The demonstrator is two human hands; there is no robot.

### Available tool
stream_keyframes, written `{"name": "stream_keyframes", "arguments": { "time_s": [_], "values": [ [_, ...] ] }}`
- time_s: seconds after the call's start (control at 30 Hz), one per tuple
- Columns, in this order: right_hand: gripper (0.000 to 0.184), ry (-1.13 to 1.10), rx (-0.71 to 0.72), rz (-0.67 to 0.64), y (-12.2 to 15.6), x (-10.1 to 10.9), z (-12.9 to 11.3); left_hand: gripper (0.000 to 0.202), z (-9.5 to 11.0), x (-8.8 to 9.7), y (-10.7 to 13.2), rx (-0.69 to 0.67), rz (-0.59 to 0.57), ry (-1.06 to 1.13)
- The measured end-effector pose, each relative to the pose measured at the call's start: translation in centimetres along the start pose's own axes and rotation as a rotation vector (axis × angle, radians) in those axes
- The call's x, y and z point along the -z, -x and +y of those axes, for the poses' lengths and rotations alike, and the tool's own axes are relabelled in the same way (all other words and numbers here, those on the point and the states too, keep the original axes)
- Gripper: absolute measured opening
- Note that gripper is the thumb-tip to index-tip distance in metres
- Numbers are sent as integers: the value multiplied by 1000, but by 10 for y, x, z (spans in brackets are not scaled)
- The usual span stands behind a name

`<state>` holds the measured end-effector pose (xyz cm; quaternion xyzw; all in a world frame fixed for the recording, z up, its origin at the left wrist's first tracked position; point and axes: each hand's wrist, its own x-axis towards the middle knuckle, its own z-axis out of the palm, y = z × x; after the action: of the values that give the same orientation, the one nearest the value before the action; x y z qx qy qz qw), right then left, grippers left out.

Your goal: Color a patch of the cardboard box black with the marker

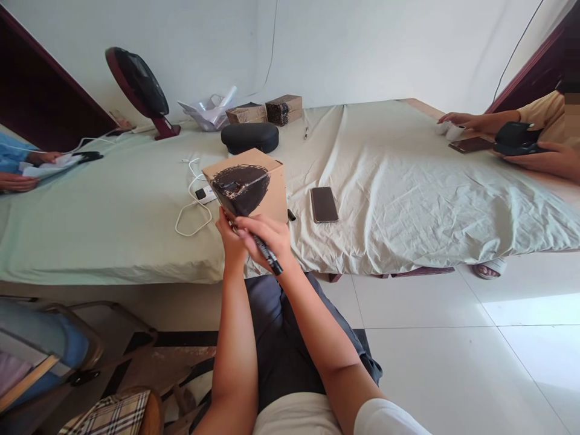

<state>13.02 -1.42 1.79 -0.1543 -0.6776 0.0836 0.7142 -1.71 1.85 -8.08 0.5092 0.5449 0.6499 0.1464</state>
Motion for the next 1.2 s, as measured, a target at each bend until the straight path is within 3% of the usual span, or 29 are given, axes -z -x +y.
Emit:
{"name": "stream_keyframes", "arguments": {
  "time_s": [0.1, 0.17, 0.3, 0.37, 0.47, 0.6, 0.87, 0.97, 1.07, 1.1, 1.13, 1.2],
  "values": [
    [24, 120, -100, 273, 2, 14, 18, 107, -5, 3, -3, 70, 60, -133],
    [27, 290, -225, 301, 8, 26, 36, 92, -8, 6, -4, 96, 29, -143],
    [20, 599, -570, -62, 30, 46, 71, 83, -10, 11, -4, 82, 30, -111],
    [27, 702, -717, -219, 43, 48, 82, 87, -8, 11, -3, 53, 59, -120],
    [32, 782, -801, -384, 55, 44, 89, 89, -1, 12, -3, 19, 93, -116],
    [33, 799, -805, -461, 57, 38, 90, 85, 12, 17, -5, -11, 127, -79],
    [27, 823, -841, -407, 52, 30, 96, 73, 39, 24, -8, -57, 269, 41],
    [25, 736, -781, -239, 51, 30, 93, 60, 51, 26, -7, -81, 390, -21],
    [20, 461, -547, -17, 45, 27, 76, 31, 66, 27, -5, -131, 609, -53],
    [18, 353, -445, 10, 41, 24, 68, 26, 72, 28, -5, -157, 624, -26],
    [16, 255, -344, 6, 36, 20, 58, 27, 78, 28, -4, -185, 575, 16],
    [17, 100, -201, -59, 24, 10, 37, 36, 91, 27, -3, -225, 318, 105]
  ]
}}
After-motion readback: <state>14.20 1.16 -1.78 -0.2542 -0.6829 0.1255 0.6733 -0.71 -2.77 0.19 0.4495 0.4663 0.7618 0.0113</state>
